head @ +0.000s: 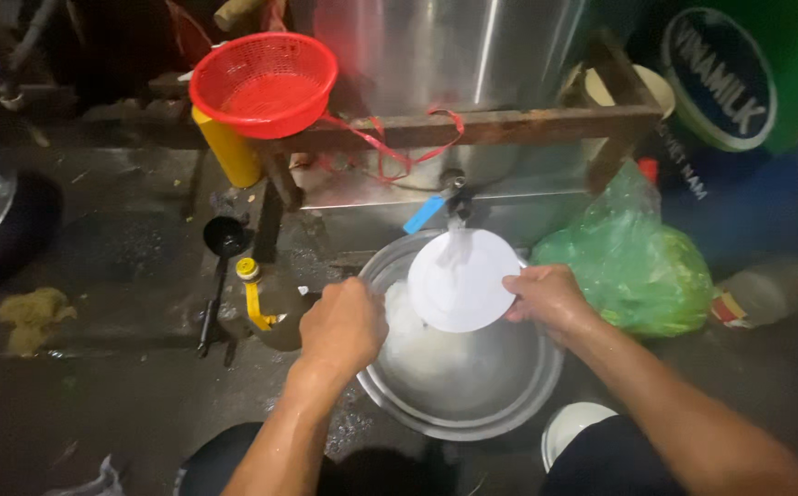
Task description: The person rinses rice in a colander under a faucet and then rinses several bowls and plates by hand in a large basin.
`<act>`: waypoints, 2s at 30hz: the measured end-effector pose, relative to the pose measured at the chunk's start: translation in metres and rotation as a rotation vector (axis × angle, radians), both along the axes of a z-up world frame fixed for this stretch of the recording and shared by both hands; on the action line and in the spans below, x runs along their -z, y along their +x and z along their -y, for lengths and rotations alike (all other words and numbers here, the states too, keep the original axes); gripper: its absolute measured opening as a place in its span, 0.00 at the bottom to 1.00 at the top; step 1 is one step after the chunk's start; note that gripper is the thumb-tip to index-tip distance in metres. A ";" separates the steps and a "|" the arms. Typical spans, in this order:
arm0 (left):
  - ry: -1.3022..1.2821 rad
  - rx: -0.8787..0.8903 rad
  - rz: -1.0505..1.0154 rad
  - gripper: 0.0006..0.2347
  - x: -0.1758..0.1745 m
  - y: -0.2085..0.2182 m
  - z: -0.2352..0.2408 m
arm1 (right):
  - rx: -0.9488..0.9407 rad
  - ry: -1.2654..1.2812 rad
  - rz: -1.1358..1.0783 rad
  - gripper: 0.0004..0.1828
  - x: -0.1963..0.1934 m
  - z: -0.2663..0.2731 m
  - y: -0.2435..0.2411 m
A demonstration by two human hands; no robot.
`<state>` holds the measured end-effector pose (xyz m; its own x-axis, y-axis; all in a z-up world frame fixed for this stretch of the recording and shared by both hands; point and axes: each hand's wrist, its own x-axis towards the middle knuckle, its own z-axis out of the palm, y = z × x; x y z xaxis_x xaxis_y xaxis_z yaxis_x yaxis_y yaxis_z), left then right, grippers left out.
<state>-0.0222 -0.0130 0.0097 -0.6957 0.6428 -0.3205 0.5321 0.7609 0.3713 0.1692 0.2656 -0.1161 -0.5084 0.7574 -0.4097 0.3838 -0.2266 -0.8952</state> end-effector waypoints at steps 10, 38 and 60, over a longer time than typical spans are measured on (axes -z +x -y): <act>0.074 0.029 0.027 0.14 0.004 0.001 -0.007 | -0.017 0.188 0.114 0.21 -0.008 0.012 -0.008; 0.108 -0.018 0.143 0.16 0.055 -0.018 -0.044 | -0.145 0.175 0.029 0.17 -0.013 0.012 -0.009; 0.391 -0.352 0.516 0.19 0.136 -0.047 -0.067 | -0.220 0.040 0.009 0.30 0.006 -0.009 -0.003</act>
